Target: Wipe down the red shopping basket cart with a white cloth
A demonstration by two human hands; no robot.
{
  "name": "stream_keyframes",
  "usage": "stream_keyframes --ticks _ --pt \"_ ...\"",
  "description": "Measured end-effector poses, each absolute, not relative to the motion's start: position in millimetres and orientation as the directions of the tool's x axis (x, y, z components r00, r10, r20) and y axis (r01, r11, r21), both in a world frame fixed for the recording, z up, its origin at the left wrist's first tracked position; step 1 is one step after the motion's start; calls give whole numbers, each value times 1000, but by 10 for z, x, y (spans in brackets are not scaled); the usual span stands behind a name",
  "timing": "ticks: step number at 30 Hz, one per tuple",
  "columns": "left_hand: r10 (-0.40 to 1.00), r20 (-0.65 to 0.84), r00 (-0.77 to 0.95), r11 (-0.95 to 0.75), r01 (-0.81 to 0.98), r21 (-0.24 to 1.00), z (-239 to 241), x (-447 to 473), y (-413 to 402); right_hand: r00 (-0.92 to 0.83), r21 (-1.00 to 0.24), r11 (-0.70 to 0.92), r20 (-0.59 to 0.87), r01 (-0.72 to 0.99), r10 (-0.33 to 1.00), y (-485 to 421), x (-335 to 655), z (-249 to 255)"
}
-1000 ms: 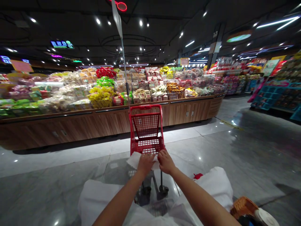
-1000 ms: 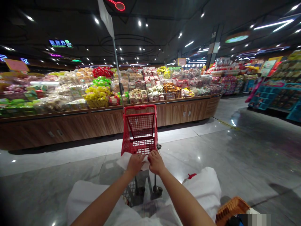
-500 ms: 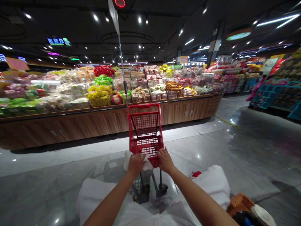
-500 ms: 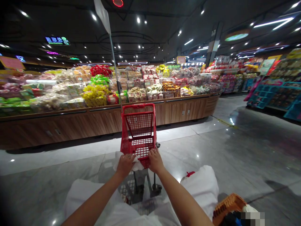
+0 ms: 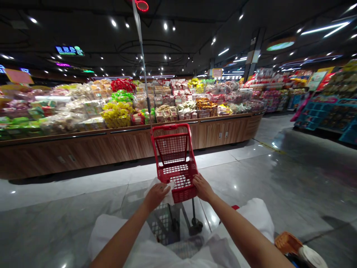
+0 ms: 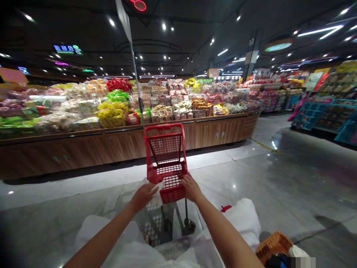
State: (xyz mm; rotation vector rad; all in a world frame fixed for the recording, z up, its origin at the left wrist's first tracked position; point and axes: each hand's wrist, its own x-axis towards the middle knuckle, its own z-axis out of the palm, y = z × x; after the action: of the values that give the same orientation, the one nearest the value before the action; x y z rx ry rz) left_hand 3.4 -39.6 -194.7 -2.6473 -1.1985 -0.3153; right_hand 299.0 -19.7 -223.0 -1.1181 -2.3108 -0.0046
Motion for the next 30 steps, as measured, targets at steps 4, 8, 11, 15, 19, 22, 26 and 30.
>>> stream_keyframes --ticks 4,8,11,15,19,22,26,30 --pt "744 290 601 -591 796 -133 -2014 253 -390 -380 -251 524 453 814 807 -205 2919 -2245" --pt "837 356 415 -409 907 -97 -2135 798 -472 -362 -270 508 445 818 819 -320 2528 -2318" --pt "823 320 469 -467 880 -88 -2094 881 -494 -262 -366 447 454 816 851 -401 2340 -2376" --pt "658 170 734 -722 679 -133 -1874 516 -414 -286 -447 513 481 733 829 -478 2450 -2411" --pt "445 87 891 -878 454 -151 -1700 166 -294 -306 -476 571 524 669 795 -590 2583 -2457" --pt "395 62 917 -910 400 -112 -1655 46 -157 -309 -478 581 533 659 788 -678 2595 -2515" --pt "489 119 864 -858 501 -112 -1587 -90 172 -323 -464 609 557 643 765 -731 2698 -2563" --pt "558 166 813 -800 580 -153 -1515 -150 490 -346 -469 613 536 636 770 -692 2960 -2458"
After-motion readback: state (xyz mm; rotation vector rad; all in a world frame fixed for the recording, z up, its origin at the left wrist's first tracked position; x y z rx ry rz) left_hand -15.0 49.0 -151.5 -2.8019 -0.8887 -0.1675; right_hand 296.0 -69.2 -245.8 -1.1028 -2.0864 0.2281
